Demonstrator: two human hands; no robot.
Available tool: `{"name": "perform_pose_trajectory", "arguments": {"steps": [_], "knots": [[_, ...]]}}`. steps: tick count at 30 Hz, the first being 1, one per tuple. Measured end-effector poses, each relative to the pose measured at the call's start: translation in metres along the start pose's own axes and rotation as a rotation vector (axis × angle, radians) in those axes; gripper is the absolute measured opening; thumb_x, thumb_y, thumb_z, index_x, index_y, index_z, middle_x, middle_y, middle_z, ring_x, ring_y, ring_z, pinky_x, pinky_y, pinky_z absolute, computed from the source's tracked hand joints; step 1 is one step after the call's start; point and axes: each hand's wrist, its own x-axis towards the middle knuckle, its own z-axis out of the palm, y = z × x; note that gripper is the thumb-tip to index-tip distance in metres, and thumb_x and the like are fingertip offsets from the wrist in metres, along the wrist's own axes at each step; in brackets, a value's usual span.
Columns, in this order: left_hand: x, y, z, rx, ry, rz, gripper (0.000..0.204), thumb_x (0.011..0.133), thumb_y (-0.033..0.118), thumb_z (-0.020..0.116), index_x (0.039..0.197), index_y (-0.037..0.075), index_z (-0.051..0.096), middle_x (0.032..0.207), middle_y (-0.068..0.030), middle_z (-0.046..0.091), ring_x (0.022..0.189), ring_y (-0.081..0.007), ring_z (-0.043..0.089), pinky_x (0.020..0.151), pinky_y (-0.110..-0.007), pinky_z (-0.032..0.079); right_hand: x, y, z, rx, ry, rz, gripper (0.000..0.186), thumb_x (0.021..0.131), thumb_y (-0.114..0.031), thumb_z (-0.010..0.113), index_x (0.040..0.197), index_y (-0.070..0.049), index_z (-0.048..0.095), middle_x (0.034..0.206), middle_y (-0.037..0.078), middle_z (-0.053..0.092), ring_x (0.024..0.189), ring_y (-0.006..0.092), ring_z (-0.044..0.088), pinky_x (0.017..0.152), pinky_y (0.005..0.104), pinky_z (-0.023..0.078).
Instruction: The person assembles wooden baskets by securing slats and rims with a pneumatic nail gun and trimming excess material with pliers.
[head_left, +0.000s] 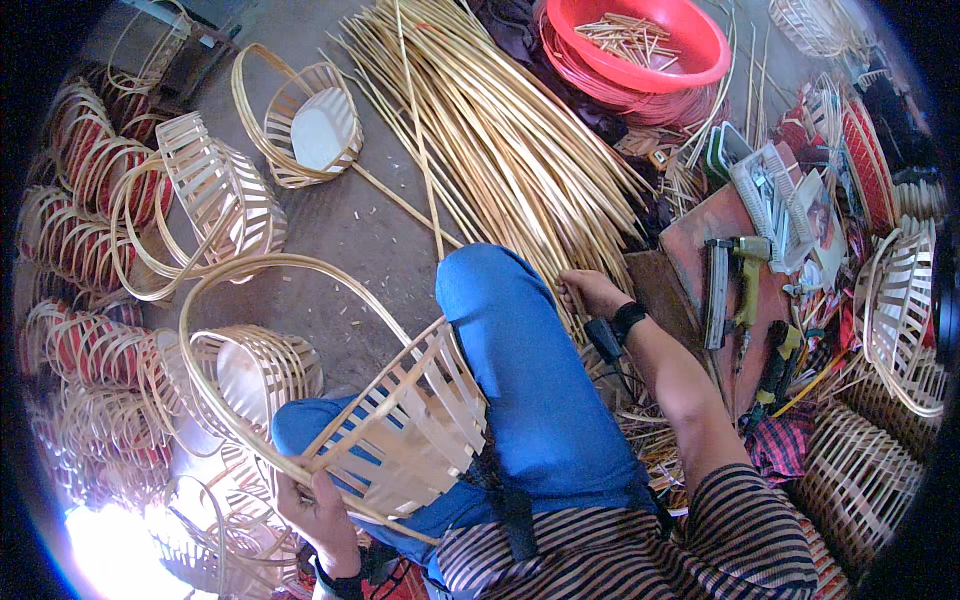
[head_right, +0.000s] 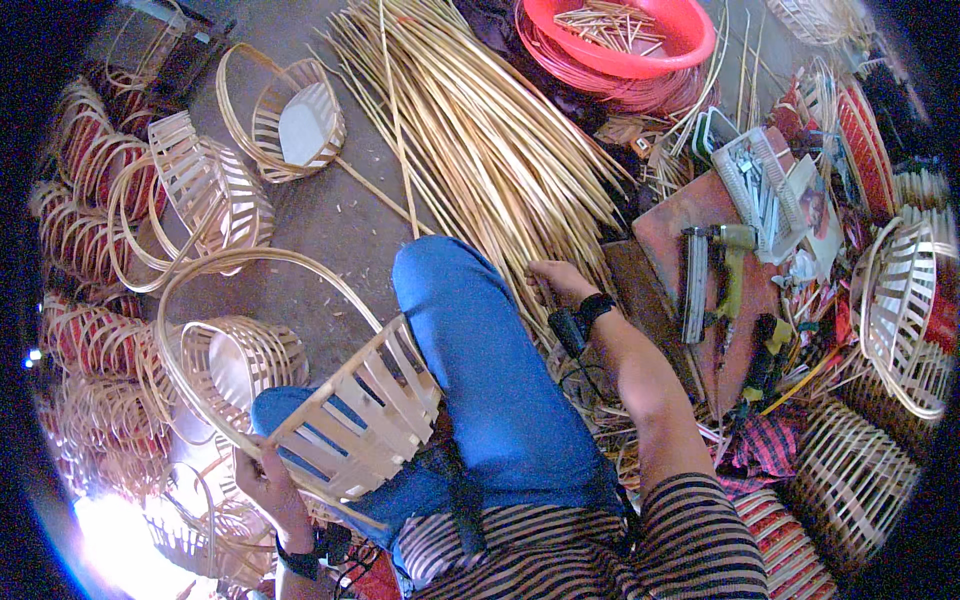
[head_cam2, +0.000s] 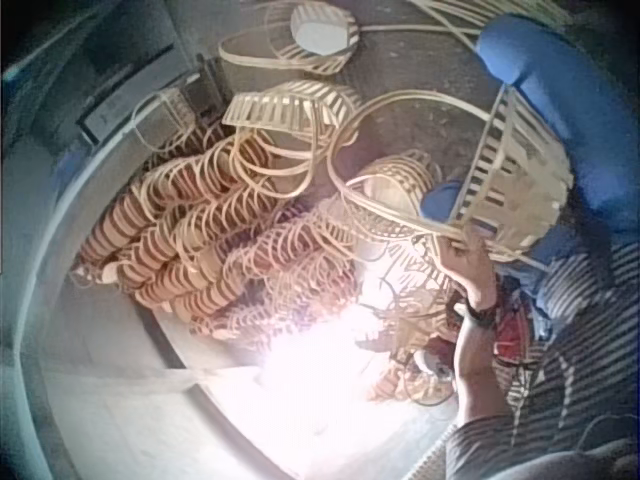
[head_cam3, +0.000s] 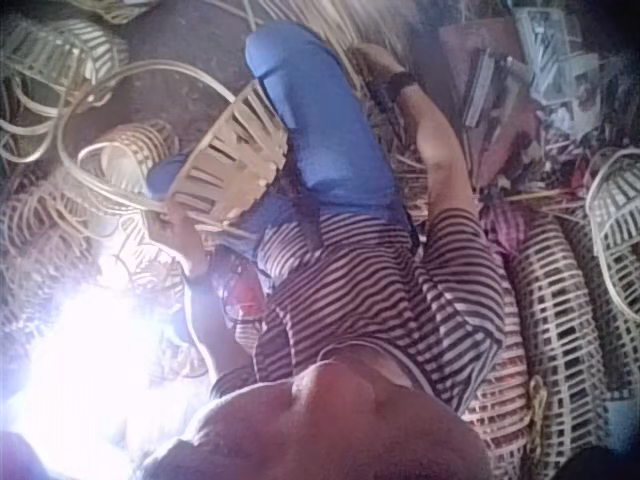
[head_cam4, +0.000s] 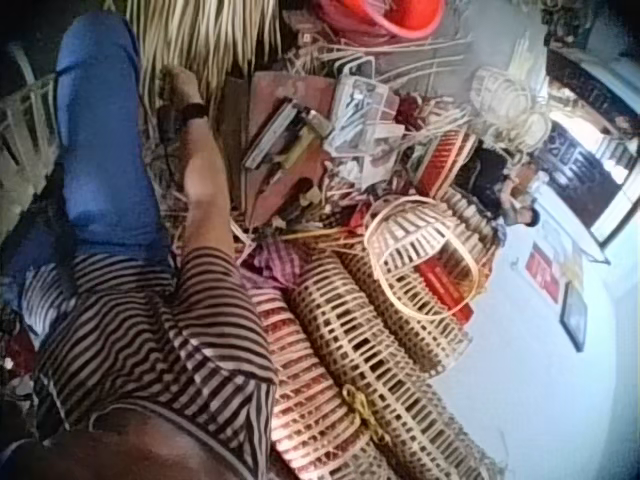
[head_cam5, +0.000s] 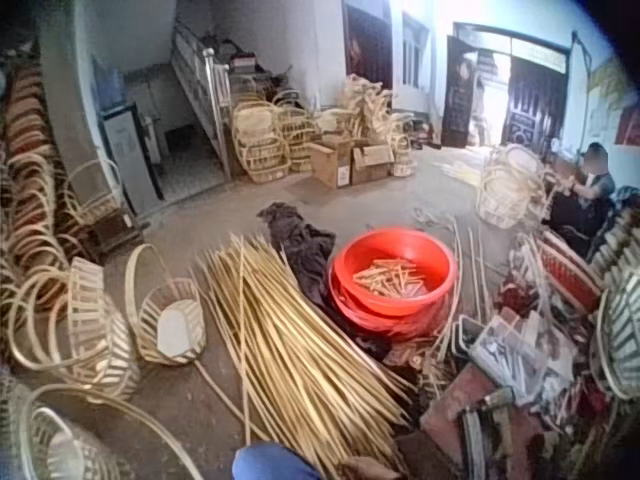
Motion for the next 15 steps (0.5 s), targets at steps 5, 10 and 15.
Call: {"name": "perform_pose_trajectory", "arguments": {"steps": [5,10,15], "knots": [[0.007,-0.005,0.003,0.001,-0.004,0.018,0.017,0.077,0.017,0.045,0.07,0.002,0.043,0.06,0.0005,0.036,0.056,-0.0074,0.031,0.051,-0.022,0.026,-0.015,-0.012,0.0,-0.035,-0.024,-0.059,0.016,0.08,-0.016,0.047,0.075,0.0,0.048,0.061,0.007,0.051,0.049,0.0149,0.049,0.046,0.0272,0.043],[0.006,-0.002,0.01,-0.018,0.023,0.072,0.033,0.071,0.012,0.046,0.102,0.0,0.042,0.07,-0.0029,0.04,0.065,-0.0112,0.038,0.064,-0.023,0.034,-0.029,-0.01,-0.006,-0.067,-0.069,-0.042,0.015,0.079,-0.013,0.05,0.08,0.001,0.047,0.069,0.01,0.055,0.054,0.0176,0.054,0.048,0.0301,0.046],[0.004,0.009,0.014,-0.095,0.082,0.0,0.066,0.063,0.005,0.046,0.124,0.001,0.022,0.078,-0.0044,0.041,0.071,-0.0128,0.04,0.068,-0.023,0.033,-0.03,-0.007,-0.018,-0.221,0.021,-0.053,0.014,0.079,-0.013,0.049,0.079,0.001,0.047,0.068,0.009,0.054,0.054,0.0161,0.053,0.048,0.0283,0.045]]}}
